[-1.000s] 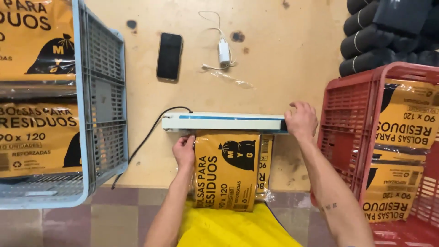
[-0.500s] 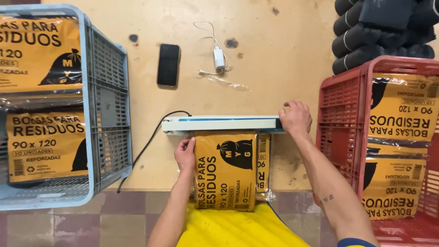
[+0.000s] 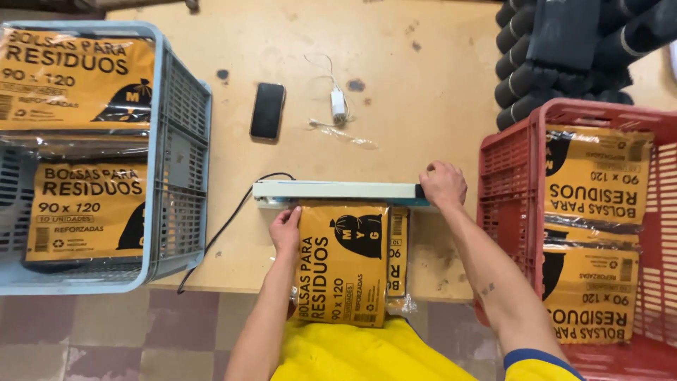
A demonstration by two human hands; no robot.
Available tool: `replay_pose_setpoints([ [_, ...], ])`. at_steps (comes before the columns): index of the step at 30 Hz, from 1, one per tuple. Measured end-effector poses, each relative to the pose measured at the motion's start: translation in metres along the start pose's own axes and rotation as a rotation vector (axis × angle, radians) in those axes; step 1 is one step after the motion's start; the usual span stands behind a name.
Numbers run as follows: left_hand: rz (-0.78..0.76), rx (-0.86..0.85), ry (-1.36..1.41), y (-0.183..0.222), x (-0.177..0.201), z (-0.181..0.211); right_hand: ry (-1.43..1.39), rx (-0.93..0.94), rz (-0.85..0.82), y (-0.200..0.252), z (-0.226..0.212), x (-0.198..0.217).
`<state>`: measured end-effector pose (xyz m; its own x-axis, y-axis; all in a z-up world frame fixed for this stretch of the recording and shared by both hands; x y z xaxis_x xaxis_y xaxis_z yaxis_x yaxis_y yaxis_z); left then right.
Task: The person is sealing plastic trash bags using a manual impulse heat sealer and placing them into a collection basket.
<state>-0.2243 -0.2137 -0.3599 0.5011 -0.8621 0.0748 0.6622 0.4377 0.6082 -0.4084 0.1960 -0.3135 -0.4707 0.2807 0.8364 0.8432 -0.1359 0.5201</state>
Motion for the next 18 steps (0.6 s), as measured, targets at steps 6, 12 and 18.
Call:
replay_pose_setpoints([
  [6,-0.008,-0.104,0.007,-0.06,-0.002,-0.043,-0.056,0.043,-0.021,0.011,-0.014,0.034],
  [12,-0.045,-0.201,-0.049,-0.006,0.001,0.0,-0.459,0.351,0.133,0.135,-0.064,0.142],
  [18,-0.151,-0.27,0.128,0.074,0.012,0.04,-0.725,1.098,0.755,0.27,-0.078,0.167],
])
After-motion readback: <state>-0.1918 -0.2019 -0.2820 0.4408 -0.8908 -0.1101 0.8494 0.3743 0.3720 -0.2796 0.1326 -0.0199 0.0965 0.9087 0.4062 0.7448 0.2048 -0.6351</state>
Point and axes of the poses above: each hand's wrist, its own y-axis away from the middle knuckle, its own x-axis out of the back of the hand, z = x × y, the point moved 8 cm from there along -y, towards the middle knuckle, and after that the axes turned 13 degrees about -z, right-handed, at the moved point
